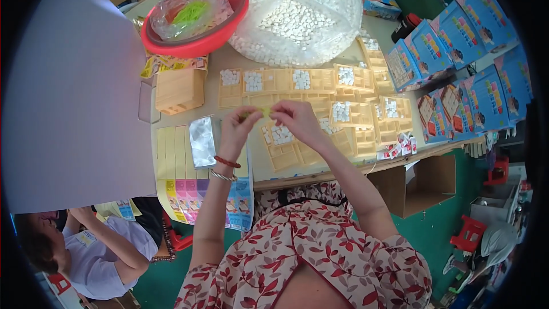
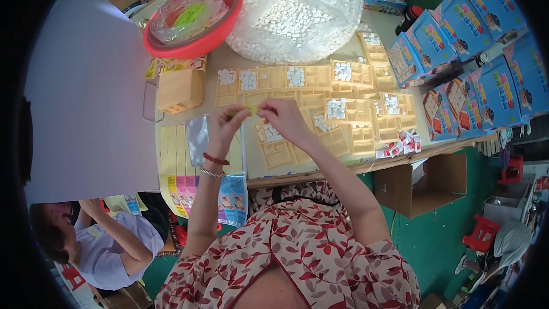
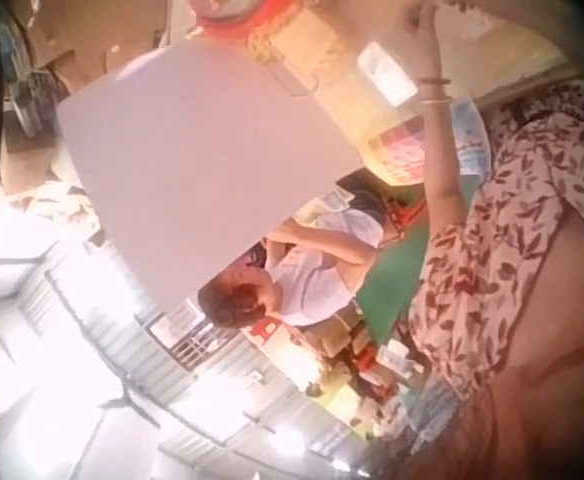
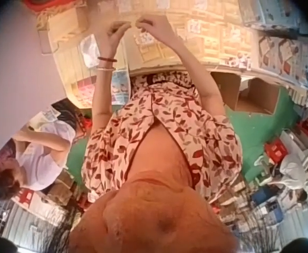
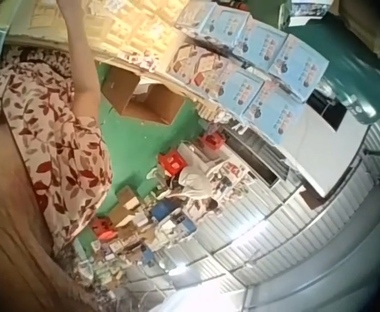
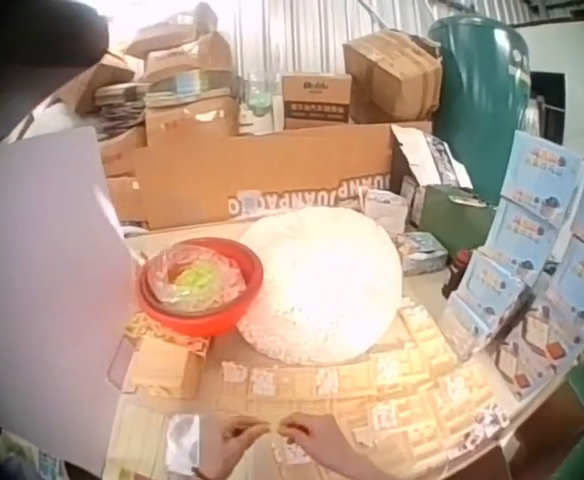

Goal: Sorting and packing small white and pink parts into plastic grid trays and bags.

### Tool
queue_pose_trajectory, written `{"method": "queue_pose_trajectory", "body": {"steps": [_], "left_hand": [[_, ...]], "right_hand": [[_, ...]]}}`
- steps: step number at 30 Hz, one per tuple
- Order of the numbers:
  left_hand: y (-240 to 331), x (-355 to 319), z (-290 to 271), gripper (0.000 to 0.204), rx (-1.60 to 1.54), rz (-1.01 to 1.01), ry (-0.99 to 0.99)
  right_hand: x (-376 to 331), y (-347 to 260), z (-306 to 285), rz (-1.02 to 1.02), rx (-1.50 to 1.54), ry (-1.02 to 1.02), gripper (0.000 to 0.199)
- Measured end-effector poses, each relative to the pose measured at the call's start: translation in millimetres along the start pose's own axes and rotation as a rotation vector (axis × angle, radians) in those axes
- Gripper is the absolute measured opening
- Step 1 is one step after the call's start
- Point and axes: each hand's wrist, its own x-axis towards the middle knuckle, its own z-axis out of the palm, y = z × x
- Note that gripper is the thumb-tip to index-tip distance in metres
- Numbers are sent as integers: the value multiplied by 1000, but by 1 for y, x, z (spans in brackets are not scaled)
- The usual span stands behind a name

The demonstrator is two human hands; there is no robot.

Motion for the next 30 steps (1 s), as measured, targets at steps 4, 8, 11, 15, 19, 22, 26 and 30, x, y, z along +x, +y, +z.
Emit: {"method": "queue_pose_trajectory", "body": {"steps": [4,8,11,15,19,22,26,30], "left_hand": [[-25,-14,2,15,-127,-115,14],[-38,-14,-5,14,-118,-134,84],[-35,-9,-7,14,-119,-134,139],[-31,-3,-2,14,-193,-140,116],[-27,-1,-2,13,-244,-161,126],[-27,2,-1,13,-261,-161,141],[-27,4,2,13,-292,-186,141],[-27,5,5,13,-330,-196,153]], "right_hand": [[-4,21,0,26,-116,-96,13],[10,32,-4,-126,-329,-93,12],[31,38,-27,-262,-652,57,14],[84,39,-78,-383,-1070,5,18],[126,31,-95,-692,-1411,-441,13],[144,34,-92,-840,-1508,-557,9],[142,35,-87,-900,-1440,-460,8],[99,26,-47,-628,-865,-231,13]]}}
